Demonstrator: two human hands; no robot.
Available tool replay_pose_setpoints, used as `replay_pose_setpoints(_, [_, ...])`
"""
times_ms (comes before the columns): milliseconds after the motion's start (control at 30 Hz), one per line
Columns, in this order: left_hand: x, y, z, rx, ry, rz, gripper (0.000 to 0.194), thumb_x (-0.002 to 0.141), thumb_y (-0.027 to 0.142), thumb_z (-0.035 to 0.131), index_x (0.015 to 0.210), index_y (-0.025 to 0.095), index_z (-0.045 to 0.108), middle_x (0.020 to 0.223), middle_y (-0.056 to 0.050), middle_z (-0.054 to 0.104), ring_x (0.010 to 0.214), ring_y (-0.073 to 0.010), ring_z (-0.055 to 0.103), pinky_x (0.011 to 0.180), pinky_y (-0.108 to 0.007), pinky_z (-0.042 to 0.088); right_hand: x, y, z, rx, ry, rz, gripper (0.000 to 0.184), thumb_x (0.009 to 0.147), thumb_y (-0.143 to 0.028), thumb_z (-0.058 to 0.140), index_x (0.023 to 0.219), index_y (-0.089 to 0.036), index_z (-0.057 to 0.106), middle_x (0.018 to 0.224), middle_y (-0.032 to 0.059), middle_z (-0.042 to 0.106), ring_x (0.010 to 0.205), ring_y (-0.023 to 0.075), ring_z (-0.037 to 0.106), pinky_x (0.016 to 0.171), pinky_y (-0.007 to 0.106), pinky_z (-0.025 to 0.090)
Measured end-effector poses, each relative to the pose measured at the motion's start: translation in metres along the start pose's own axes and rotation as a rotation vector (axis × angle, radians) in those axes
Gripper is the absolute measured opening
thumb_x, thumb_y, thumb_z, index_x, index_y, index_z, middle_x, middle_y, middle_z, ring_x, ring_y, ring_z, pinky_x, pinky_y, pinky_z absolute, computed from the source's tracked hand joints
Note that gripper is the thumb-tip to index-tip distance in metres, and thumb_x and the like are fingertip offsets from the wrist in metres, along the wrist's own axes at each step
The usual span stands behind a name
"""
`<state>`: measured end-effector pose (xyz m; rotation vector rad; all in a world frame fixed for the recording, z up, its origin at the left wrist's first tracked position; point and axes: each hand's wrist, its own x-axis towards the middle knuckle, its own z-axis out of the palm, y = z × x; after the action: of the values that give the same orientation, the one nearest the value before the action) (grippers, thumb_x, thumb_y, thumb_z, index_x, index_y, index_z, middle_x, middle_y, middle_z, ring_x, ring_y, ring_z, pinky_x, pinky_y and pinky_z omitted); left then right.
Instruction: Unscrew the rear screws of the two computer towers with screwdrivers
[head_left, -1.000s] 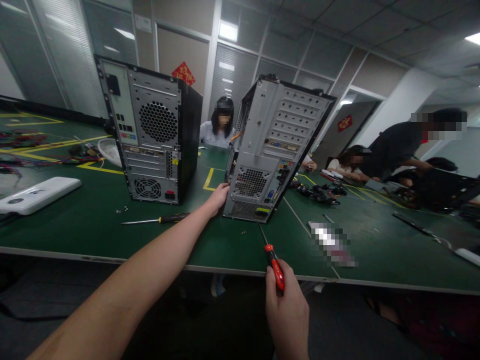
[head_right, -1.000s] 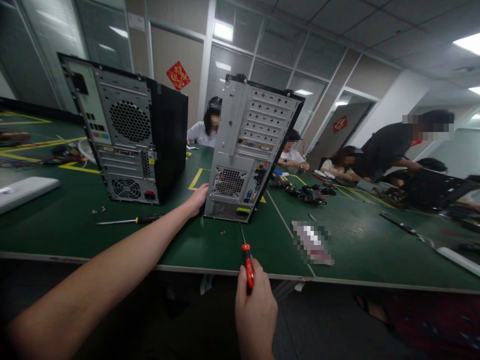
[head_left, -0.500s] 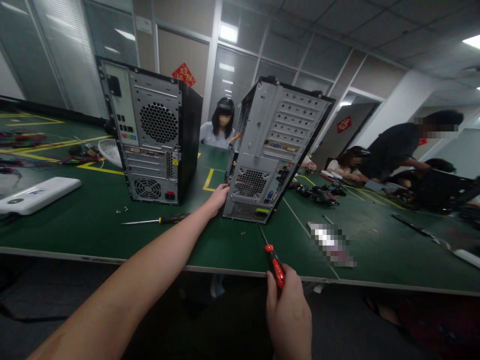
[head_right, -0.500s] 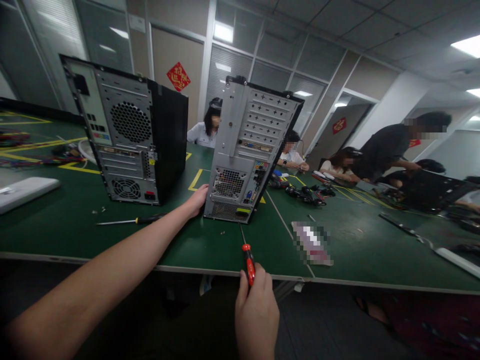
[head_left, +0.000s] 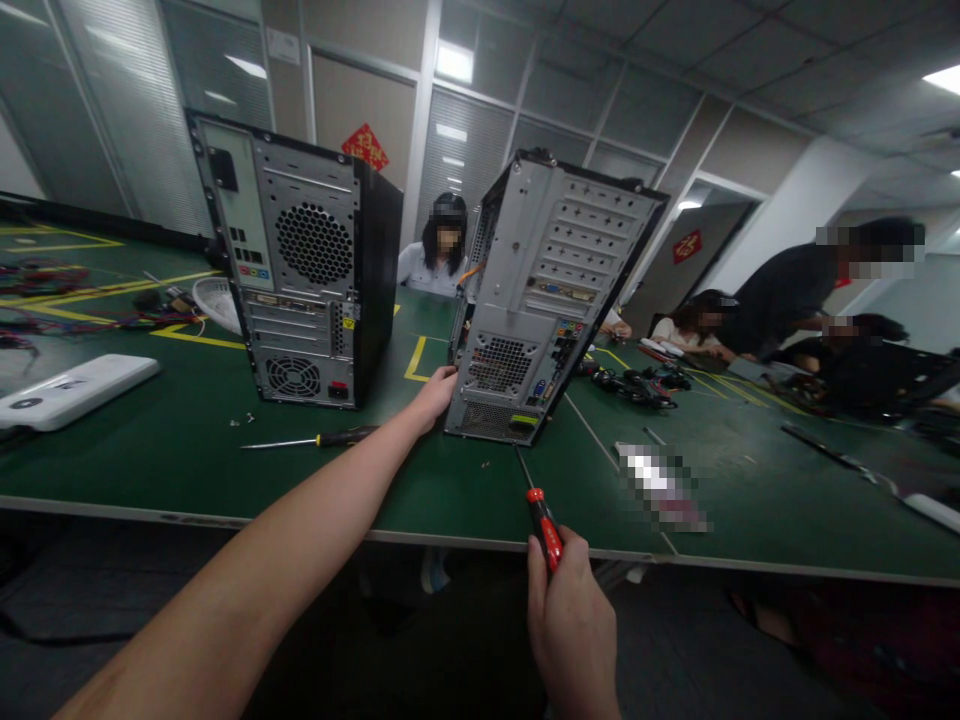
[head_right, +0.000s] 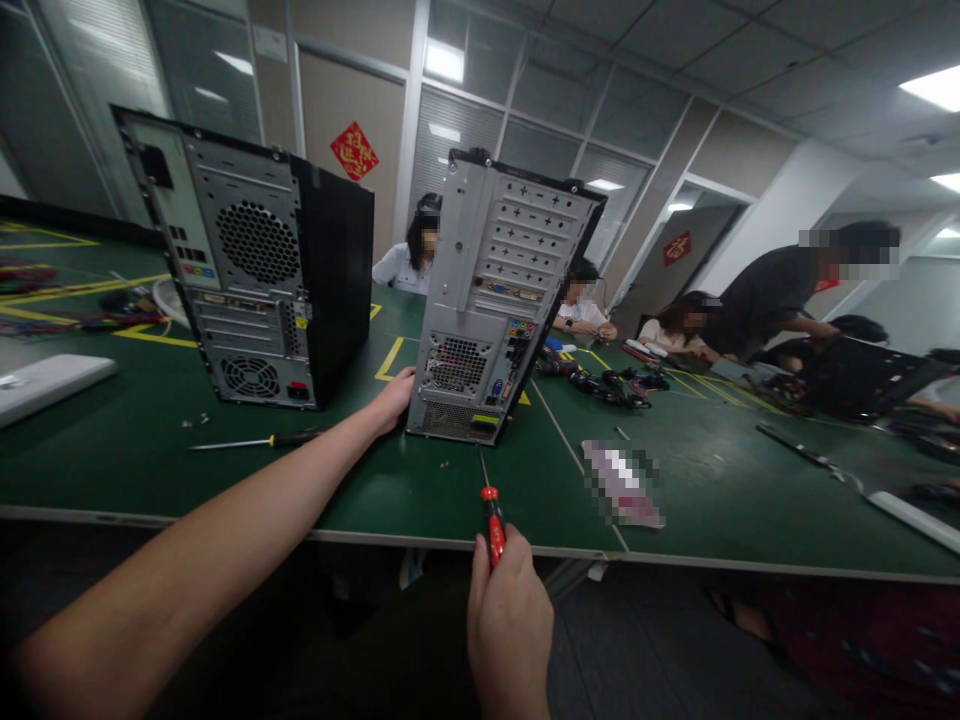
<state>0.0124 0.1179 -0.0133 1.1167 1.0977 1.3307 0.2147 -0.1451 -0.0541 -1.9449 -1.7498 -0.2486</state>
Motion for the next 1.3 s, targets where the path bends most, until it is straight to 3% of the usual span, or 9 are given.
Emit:
replay_pose_setpoints(467, [-0.0029,0.0026,0.0033,-0.018,0.006,0.01,0.051,0.084,0.044,0.07,0.127,0.018,0.062,0.12,-0.013,0.074,0.108,-0.0288,0.069,0.086,-0.037,0.053,0.0012,0.0006,-0.0006,0.008,-0.02,0.04,0.039,0.108,-0.052,0.026,0.111,-0.02,0.048,0.078,0.0088,0.072,0.067,0.0293,0.076,0.054,0.031,0.045])
replay_pose_setpoints(1300, [0.0001,-0.0005,0.0004,-0.006,-0.008,0.006,0.054,0.082,0.046,0.07,0.128,0.02,0.061,0.125,-0.014,0.072,0.112,-0.0297,0.068,0.089,-0.039,0.053,0.0038,-0.0031,-0.0057,0.273,-0.064,0.208,0.045,0.1,-0.063,0.033,0.112,-0.022,0.049,0.085,0.0122,0.074,0.075,0.0333,0.076,0.061,0.034,0.05])
